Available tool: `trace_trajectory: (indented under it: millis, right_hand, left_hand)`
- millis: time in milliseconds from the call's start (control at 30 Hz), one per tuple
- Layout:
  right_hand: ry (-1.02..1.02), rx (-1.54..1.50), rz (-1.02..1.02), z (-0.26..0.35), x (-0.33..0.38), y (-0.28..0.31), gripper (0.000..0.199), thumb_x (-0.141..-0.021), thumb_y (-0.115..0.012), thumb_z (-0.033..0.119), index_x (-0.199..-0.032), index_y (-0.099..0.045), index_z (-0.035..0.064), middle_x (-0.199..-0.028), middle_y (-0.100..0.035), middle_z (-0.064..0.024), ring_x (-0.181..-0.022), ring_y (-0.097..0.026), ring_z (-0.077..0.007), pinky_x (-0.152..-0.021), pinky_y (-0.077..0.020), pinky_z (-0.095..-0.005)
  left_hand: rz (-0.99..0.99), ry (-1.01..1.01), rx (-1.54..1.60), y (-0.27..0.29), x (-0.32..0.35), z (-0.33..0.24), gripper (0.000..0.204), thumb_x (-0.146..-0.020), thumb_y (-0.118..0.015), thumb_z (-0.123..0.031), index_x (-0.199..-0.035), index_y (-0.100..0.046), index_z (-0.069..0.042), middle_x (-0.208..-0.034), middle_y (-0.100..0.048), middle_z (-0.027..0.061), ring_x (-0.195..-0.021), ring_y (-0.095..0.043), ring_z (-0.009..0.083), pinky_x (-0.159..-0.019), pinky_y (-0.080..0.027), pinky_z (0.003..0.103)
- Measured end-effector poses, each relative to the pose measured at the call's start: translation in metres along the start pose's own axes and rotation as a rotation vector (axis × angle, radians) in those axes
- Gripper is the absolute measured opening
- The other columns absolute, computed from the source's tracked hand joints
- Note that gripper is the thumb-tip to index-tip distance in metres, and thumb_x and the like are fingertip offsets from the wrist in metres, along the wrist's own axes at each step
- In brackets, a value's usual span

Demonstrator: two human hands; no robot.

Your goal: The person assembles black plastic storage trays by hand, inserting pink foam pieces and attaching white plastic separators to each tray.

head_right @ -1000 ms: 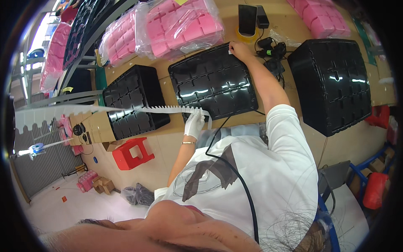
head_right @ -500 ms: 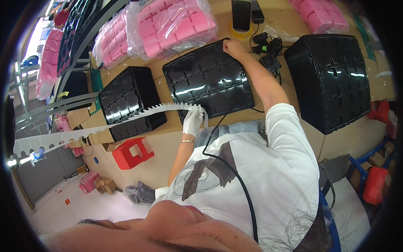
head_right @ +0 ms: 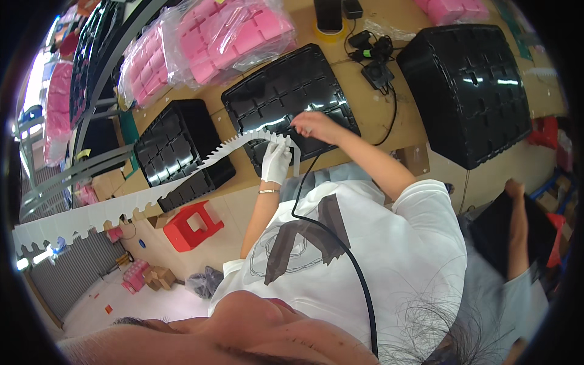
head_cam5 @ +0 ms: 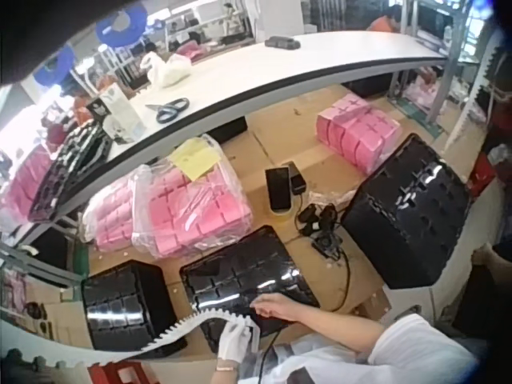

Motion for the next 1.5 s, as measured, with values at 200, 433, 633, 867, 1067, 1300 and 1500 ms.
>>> trace_trajectory:
  millis: [200, 433, 633, 867, 1067, 1300, 1500]
  right_hand:
    - [0.191, 0.563, -0.258, -0.022, 0.033, -0.041, 0.018, -0.082, -0.077, 0.015, -0.093, -0.068, 0.004, -0.075, -0.058, 0.0047, -0.066, -0.046, -0.0032, -0.06, -0.0387, -0.0207]
    - [0.298, 0.631, -0.425, -0.035, 0.058, -0.027, 0.015, -0.078, -0.08, 0.012, -0.083, -0.068, 0.0044, -0.068, -0.047, 0.0037, -0.06, -0.04, -0.0051, -0.054, -0.0345, -0.0226]
    - [0.545, 0.802, -0.43, -0.029, 0.081, -0.018, 0.012, -0.073, -0.079, 0.006, -0.077, -0.068, 0.0064, -0.067, -0.046, 0.0002, -0.056, -0.041, -0.0102, -0.052, -0.0327, -0.0278]
    - [0.652, 1.19, -0.336, -0.008, 0.089, -0.023, 0.011, -0.075, -0.075, 0.007, -0.083, -0.068, 0.006, -0.068, -0.047, -0.0018, -0.062, -0.047, -0.015, -0.056, -0.0385, -0.0301]
    - [0.464, 0.753, -0.444, -0.003, 0.09, -0.008, 0.01, -0.079, -0.075, 0.011, -0.084, -0.068, 0.0064, -0.069, -0.05, -0.0007, -0.062, -0.046, -0.0107, -0.057, -0.0394, -0.0287]
    - [0.291, 1.401, -0.542, 0.01, 0.082, 0.058, 0.012, -0.081, -0.072, 0.016, -0.083, -0.065, 0.0069, -0.082, -0.065, -0.0101, -0.081, -0.065, -0.0272, -0.068, -0.0498, -0.0398]
    - [0.356, 1.442, -0.691, 0.003, 0.082, 0.057, 0.015, -0.081, -0.07, 0.015, -0.087, -0.059, 0.0068, -0.087, -0.066, -0.0135, -0.087, -0.064, -0.035, -0.073, -0.0502, -0.0444]
  left_hand:
    - [0.189, -0.392, -0.712, -0.002, -0.004, 0.004, 0.014, -0.095, -0.061, -0.008, -0.108, -0.057, -0.004, -0.099, -0.061, 0.0053, -0.077, -0.058, 0.0097, -0.064, -0.047, 0.02]
    - [0.025, 0.149, -0.203, -0.03, 0.006, 0.003, 0.013, -0.094, -0.065, -0.013, -0.097, -0.059, -0.002, -0.087, -0.062, 0.0036, -0.074, -0.057, 0.0077, -0.062, -0.046, 0.019]
    - [0.022, 0.181, -0.386, -0.03, 0.008, 0.018, 0.021, -0.092, -0.07, -0.019, -0.094, -0.06, -0.001, -0.082, -0.062, 0.0041, -0.068, -0.056, 0.0076, -0.06, -0.045, 0.019]
    - [0.055, 0.247, -0.433, -0.038, 0.008, 0.023, 0.023, -0.093, -0.067, -0.019, -0.099, -0.063, 0.003, -0.086, -0.064, 0.0047, -0.07, -0.057, 0.0075, -0.061, -0.046, 0.018]
    - [0.053, 0.233, -0.366, -0.018, -0.007, 0.021, 0.021, -0.095, -0.063, -0.014, -0.11, -0.064, 0.001, -0.094, -0.065, 0.0029, -0.074, -0.058, 0.0075, -0.063, -0.047, 0.019]
    - [0.051, 0.219, -0.589, -0.007, -0.006, 0.02, 0.021, -0.094, -0.066, -0.017, -0.107, -0.067, 0.0, -0.092, -0.066, 0.0013, -0.074, -0.058, 0.0064, -0.066, -0.047, 0.018]
    - [0.027, 0.182, -0.635, 0.009, -0.01, 0.026, 0.028, -0.087, -0.074, -0.027, -0.097, -0.071, -0.001, -0.085, -0.07, 0.0041, -0.069, -0.06, 0.0056, -0.061, -0.047, 0.018]
Point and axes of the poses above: each hand's wrist, its own x-axis away from the middle knuckle, its own y-axis out of the back of the hand, z = x × y, the point moved 2 cm from there along -x, towards the middle knuckle
